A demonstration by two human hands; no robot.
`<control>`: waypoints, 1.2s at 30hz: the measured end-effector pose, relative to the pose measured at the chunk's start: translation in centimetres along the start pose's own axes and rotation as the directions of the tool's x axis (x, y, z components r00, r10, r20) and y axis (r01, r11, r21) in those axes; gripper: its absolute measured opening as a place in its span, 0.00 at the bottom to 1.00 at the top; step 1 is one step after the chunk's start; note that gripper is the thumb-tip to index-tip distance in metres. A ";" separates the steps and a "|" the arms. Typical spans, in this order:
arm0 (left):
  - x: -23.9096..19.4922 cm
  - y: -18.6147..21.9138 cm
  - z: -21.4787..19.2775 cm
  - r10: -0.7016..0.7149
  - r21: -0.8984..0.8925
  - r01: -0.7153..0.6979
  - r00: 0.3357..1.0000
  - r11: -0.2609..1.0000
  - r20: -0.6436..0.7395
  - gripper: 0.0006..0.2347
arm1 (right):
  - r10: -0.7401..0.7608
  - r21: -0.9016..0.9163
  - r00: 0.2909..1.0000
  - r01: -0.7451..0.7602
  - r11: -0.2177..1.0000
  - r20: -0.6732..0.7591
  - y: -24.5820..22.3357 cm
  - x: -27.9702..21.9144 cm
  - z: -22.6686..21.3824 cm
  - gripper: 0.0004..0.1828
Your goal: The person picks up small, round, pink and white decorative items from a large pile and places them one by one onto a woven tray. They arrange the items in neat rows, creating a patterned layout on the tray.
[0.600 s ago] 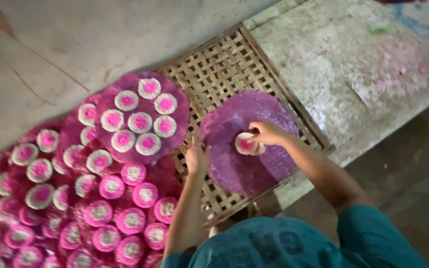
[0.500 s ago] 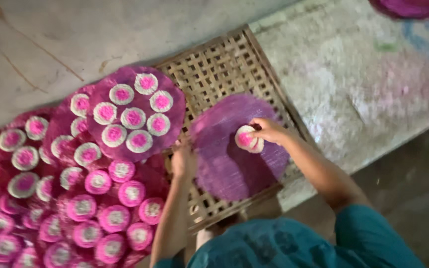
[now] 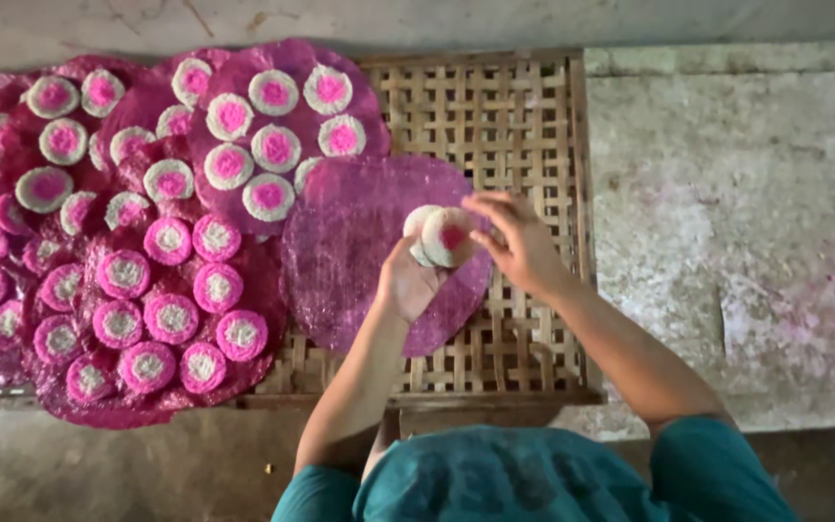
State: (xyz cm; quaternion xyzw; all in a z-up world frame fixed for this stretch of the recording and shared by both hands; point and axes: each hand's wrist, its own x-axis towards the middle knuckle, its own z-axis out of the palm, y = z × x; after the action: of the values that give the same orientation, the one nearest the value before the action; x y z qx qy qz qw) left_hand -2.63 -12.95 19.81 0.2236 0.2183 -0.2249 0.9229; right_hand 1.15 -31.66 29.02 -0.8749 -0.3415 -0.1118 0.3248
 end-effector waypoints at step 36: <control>14.5 0.9 7.3 0.175 0.630 -0.095 0.982 0.771 -0.066 0.25 | 0.759 0.229 0.382 -0.924 0.306 0.528 16.5 6.1 1.1 0.26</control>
State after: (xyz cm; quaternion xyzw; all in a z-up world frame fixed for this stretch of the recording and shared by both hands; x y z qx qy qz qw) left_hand 11.68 -20.55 18.64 0.5446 0.1703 -0.2036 0.7956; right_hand 16.72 -36.89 22.65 -0.8098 0.1133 0.3134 0.4829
